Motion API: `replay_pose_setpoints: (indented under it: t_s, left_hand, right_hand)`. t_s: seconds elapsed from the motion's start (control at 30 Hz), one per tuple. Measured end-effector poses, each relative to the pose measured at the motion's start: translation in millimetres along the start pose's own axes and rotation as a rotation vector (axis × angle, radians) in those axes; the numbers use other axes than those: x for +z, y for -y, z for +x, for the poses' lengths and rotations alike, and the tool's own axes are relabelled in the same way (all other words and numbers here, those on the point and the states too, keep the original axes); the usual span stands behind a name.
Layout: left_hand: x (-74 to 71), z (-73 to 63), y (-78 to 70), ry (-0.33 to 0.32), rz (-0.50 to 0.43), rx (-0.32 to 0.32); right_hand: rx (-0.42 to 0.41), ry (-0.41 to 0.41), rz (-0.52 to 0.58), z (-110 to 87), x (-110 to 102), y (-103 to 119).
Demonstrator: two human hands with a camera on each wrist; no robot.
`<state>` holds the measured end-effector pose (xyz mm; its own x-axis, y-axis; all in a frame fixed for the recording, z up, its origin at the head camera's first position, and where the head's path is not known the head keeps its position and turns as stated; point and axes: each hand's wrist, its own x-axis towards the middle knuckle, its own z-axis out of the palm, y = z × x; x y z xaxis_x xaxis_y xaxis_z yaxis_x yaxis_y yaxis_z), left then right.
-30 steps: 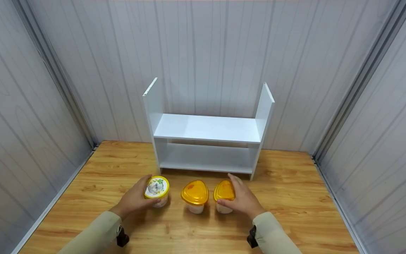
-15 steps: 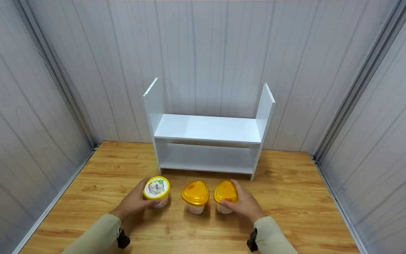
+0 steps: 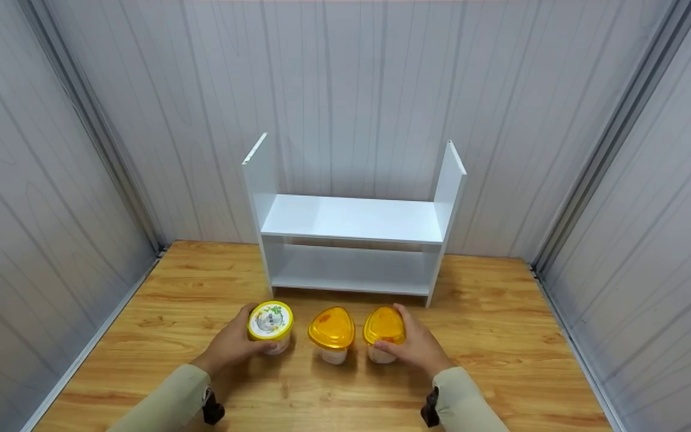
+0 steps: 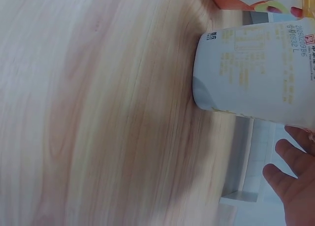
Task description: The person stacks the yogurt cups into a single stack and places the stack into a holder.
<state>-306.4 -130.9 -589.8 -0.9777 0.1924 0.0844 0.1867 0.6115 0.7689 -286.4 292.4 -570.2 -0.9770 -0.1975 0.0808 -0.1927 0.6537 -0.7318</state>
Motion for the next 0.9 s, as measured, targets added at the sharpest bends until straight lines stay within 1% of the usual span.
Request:
replay_pose_setpoints:
  t_s: [0.13, 0.23, 0.3, 0.47, 0.63, 0.77, 0.9]
  left_hand:
    - [-6.3, -1.3, 1.5, 0.032, -0.041, 0.051]
    - [-11.6, -1.5, 4.0, 0.051, -0.020, 0.090]
    - [-14.9, -1.6, 6.0, 0.061, 0.003, 0.103]
    - [-21.6, -2.1, 10.6, 0.079, 0.061, 0.095]
    - [-24.1, -2.3, 12.9, 0.076, 0.103, 0.108]
    - [-23.2, -2.6, 13.0, 0.072, 0.116, 0.122]
    - [-22.8, -3.2, 11.6, 0.063, 0.112, 0.113]
  right_hand:
    - [-0.015, 0.010, -0.008, -0.6, -5, -2]
    - [-0.026, 0.023, -0.009, -2.3, -8, -4]
    - [-0.026, 0.030, 0.000, -3.9, -9, -5]
    - [-0.042, 0.030, 0.024, -5.6, -10, -6]
    - [-0.057, 0.027, 0.025, -5.6, -11, -7]
    - [-0.059, 0.025, 0.019, -7.0, -11, -7]
    - [-0.075, 0.019, 0.029, -8.4, -11, -9]
